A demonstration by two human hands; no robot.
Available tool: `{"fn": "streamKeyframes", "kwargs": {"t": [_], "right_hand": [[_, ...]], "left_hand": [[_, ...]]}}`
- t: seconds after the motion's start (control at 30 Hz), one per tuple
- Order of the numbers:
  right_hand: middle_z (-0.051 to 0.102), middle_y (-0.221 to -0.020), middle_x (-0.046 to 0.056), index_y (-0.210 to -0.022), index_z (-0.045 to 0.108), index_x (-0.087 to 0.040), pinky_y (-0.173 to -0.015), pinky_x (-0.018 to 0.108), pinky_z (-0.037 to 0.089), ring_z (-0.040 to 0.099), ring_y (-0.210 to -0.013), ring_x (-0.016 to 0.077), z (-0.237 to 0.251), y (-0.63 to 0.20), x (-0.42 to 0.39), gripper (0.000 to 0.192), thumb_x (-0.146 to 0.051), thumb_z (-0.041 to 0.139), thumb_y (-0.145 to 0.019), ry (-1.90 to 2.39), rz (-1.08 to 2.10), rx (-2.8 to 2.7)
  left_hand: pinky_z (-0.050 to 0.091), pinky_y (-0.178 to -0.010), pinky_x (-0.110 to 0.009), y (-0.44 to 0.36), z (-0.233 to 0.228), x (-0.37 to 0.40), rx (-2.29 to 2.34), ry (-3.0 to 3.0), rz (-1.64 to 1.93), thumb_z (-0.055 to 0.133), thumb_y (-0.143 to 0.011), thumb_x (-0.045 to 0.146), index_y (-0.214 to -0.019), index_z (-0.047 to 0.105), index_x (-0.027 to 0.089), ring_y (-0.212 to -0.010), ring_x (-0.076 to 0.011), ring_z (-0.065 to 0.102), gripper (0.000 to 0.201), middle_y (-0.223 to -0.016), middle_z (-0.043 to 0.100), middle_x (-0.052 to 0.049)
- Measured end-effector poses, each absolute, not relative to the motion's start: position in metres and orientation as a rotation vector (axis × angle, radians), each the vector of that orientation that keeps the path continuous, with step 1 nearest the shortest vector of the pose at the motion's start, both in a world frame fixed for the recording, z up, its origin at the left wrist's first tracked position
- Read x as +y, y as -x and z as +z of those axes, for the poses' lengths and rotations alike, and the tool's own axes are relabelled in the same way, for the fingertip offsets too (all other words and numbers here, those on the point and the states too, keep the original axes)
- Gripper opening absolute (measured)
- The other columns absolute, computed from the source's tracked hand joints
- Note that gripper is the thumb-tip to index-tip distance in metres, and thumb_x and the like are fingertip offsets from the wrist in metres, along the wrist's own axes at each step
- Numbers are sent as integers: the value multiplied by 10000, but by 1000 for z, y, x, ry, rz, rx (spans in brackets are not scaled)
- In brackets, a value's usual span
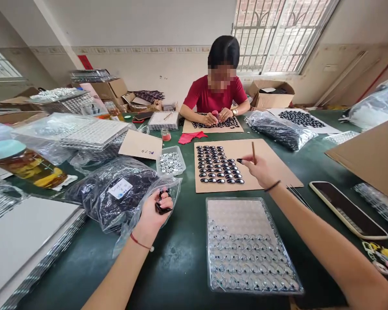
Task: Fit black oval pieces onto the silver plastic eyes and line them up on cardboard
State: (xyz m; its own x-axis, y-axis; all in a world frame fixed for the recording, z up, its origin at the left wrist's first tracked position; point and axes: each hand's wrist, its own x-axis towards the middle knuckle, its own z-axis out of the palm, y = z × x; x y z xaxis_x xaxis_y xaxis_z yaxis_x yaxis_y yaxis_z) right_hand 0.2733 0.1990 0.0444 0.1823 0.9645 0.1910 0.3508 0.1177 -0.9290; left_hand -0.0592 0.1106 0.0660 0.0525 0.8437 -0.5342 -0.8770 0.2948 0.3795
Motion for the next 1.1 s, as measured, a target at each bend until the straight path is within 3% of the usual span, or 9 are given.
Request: {"fn": "streamKeyframes", "kwargs": {"t": [0.17,0.27,0.43,0.6,0.77,0.83,0.9,1.0,1.1], "right_hand": [[572,-783,43,-785,577,-116,-713,267,379,506,-750,144,27,-267,280,83,-167,584,-719,1611,659,-1523],[559,-713,24,-731,575,-107,-714,292,393,510,-708,141,19,-274,301,29,-130,593,-732,1726,680,-1611],[539,-717,0,-744,565,-114,-713,307,414,512,-699,130,14,-277,303,106,-199,564,-808,1820,686,-1658],[541,-684,15,-743,581,-101,-606,249,377,466,-604,111,25,-266,295,87,-184,606,-752,1727,718,-1550],[533,-766,27,-922,545,-128,-418,210,233,292,-431,49,49,-278,242,200,-287,482,-818,1601,794,-1372],[526,-776,18,-894,552,-158,-394,211,196,237,-394,35,56,-288,202,251,-378,452,-827,1506,895,-1349],[513,-732,14,-797,564,-162,-392,212,202,262,-386,35,60,-295,159,312,-456,460,-810,1303,1058,-1297],[510,-687,27,-696,565,-163,-438,221,298,411,-465,82,55,-293,107,396,-526,449,-799,1143,1174,-1247],[437,-564,1,-646,539,-166,-430,213,288,384,-454,87,46,-277,80,455,-538,369,-845,1133,1172,-1263]], "left_hand": [[301,-300,-97,59,70,108,719,218,1305,272,-840,131,-774,462,110,-377,-24,366,202,-556,391,17],[230,-265,-96,55,72,105,724,179,1229,297,-836,117,-757,466,113,-353,-14,319,187,-559,355,30],[182,-272,-108,50,69,103,790,19,1208,377,-831,135,-778,490,129,-343,-6,257,125,-560,325,50],[129,-326,-142,41,69,97,954,-534,1018,474,-793,215,-864,518,166,-372,-19,215,97,-562,342,60],[212,-431,-215,34,72,86,1216,-1610,434,540,-717,390,-764,551,188,-449,-81,321,208,-500,380,59],[218,-461,-229,35,71,85,1194,-1872,125,591,-659,417,-781,558,209,-485,-103,374,244,-512,424,59],[203,-461,-237,38,68,86,1180,-1985,-45,613,-624,443,-805,551,230,-489,-113,391,287,-524,439,61],[192,-461,-242,38,61,89,1205,-2064,-140,635,-594,436,-779,540,242,-506,-125,415,285,-546,465,55],[201,-465,-242,34,58,90,1266,-2081,-171,630,-591,426,-704,512,231,-502,-129,420,254,-546,479,51]]}}
